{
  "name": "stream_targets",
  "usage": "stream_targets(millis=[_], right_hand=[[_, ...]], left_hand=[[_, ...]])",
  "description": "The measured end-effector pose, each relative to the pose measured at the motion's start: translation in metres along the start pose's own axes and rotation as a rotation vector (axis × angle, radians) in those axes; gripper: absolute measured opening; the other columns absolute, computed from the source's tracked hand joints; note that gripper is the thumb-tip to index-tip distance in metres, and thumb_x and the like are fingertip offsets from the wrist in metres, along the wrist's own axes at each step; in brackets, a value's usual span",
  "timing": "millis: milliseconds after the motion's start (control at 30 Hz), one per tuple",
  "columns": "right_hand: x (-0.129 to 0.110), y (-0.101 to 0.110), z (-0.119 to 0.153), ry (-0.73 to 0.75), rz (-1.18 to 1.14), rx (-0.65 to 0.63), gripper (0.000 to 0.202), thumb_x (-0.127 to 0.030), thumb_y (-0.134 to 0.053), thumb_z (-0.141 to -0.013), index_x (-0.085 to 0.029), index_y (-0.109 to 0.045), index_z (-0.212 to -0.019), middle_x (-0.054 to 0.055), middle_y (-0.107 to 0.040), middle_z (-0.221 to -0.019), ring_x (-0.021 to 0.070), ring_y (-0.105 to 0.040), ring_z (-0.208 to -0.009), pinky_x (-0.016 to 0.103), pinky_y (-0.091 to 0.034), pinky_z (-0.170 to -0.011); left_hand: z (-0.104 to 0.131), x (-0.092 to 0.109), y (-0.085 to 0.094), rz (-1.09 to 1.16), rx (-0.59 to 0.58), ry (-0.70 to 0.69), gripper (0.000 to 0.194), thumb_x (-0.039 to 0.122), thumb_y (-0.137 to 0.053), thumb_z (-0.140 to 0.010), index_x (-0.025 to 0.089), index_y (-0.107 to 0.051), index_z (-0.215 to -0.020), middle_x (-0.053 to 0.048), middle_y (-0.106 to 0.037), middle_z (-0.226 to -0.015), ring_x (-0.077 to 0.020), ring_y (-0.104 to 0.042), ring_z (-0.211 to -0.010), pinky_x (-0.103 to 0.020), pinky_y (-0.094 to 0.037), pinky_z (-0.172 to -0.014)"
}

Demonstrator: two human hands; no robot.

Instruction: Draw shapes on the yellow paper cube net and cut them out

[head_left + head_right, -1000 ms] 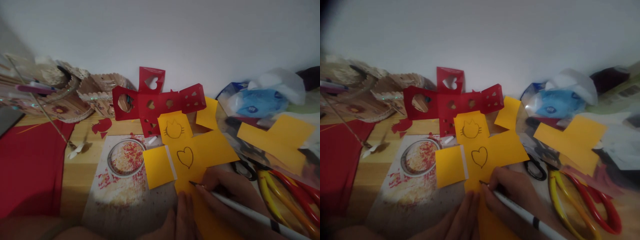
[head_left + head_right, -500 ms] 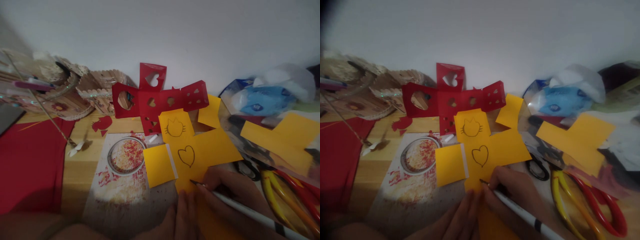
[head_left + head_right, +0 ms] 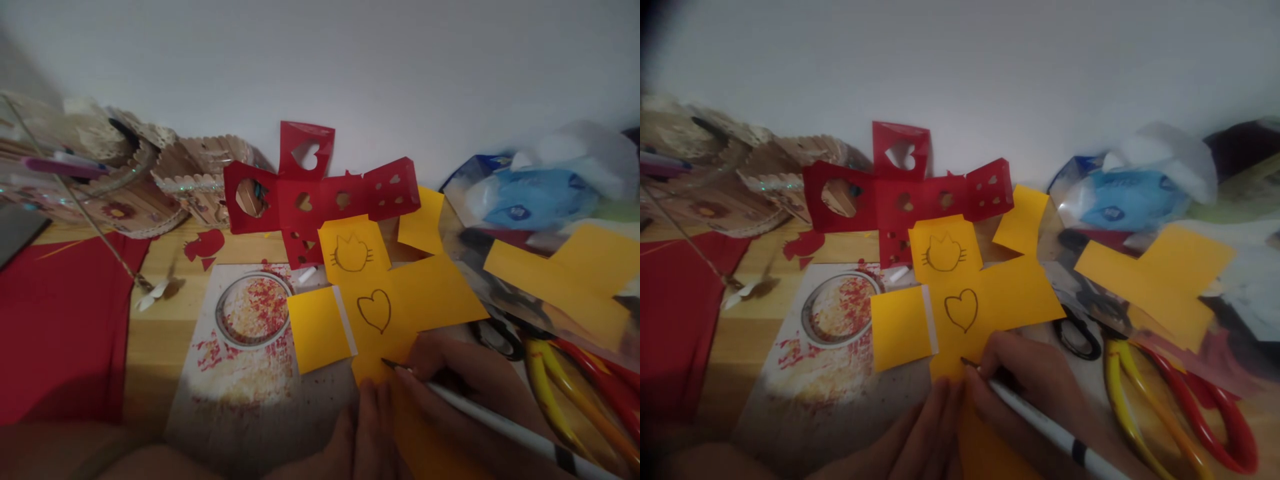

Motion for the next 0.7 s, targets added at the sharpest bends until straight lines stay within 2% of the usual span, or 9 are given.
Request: stream_targets(millis=[167, 300, 400, 600, 700], right_hand=[[0.002, 0.0015, -0.0006, 0.012, -0.058, -0.041, 0.026, -0.031, -0.056, -0.083, -0.024, -0.047, -0.06, -0.005, -0.05, -0.048, 0.0114, -0.043, -0.041, 0.023, -0.031, -0.038], [0.0051, 0.0028, 0.0011, -0.044, -0.091, -0.029, 0.027, -0.037, -0.058, -0.083, -0.025, -0.051, -0.06, -0.003, -0.053, -0.049, 0.0131, -0.045, -0.043, 0.025, -0.034, -0.04], [0.0068, 0.0039, 0.0021, -0.057, -0.104, -0.012, 0.026, -0.038, -0.056, -0.084, -0.025, -0.053, -0.062, -0.003, -0.054, -0.051, 0.0136, -0.047, -0.043, 0.025, -0.036, -0.04], [0.0088, 0.0024, 0.002, -0.006, -0.074, -0.034, 0.025, -0.031, -0.058, -0.082, -0.025, -0.046, -0.061, -0.004, -0.049, -0.049, 0.0121, -0.042, -0.043, 0.023, -0.032, -0.039], [0.005, 0.0016, 0.0021, 0.032, -0.048, 0.016, 0.027, -0.026, -0.056, -0.081, -0.024, -0.041, -0.058, -0.005, -0.045, -0.049, 0.0111, -0.038, -0.044, 0.024, -0.03, -0.042]], left_hand=[[0.0008, 0.0024, -0.001, -0.063, 0.048, -0.005, 0.03, 0.029, -0.046, -0.101, 0.016, -0.053, -0.075, 0.001, -0.074, -0.095, -0.0091, -0.07, -0.086, -0.016, -0.051, -0.064], [-0.0005, 0.004, 0.0002, -0.087, 0.003, -0.007, 0.028, 0.027, -0.047, -0.101, 0.015, -0.056, -0.077, 0.0, -0.073, -0.099, -0.0098, -0.07, -0.089, -0.016, -0.053, -0.066], [-0.0009, 0.0043, 0.0008, -0.083, 0.005, -0.004, 0.03, 0.032, -0.049, -0.1, 0.015, -0.055, -0.075, 0.0, -0.074, -0.095, -0.011, -0.07, -0.087, -0.017, -0.054, -0.067], [0.0, 0.0016, -0.0005, -0.039, 0.031, 0.005, 0.028, 0.03, -0.049, -0.1, 0.017, -0.053, -0.076, 0.001, -0.074, -0.092, -0.0107, -0.07, -0.086, -0.017, -0.053, -0.065], [0.0007, 0.0001, 0.0002, -0.017, 0.023, -0.007, 0.024, 0.027, -0.048, -0.099, 0.018, -0.051, -0.078, 0.002, -0.074, -0.093, -0.0102, -0.07, -0.086, -0.017, -0.051, -0.064]])
Point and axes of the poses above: each hand's wrist, its own z-axis away from the middle knuckle, its own y-axis out of the back of the hand, x = y × z, the point moved 3 cm from there along -z, towards the middle knuckle
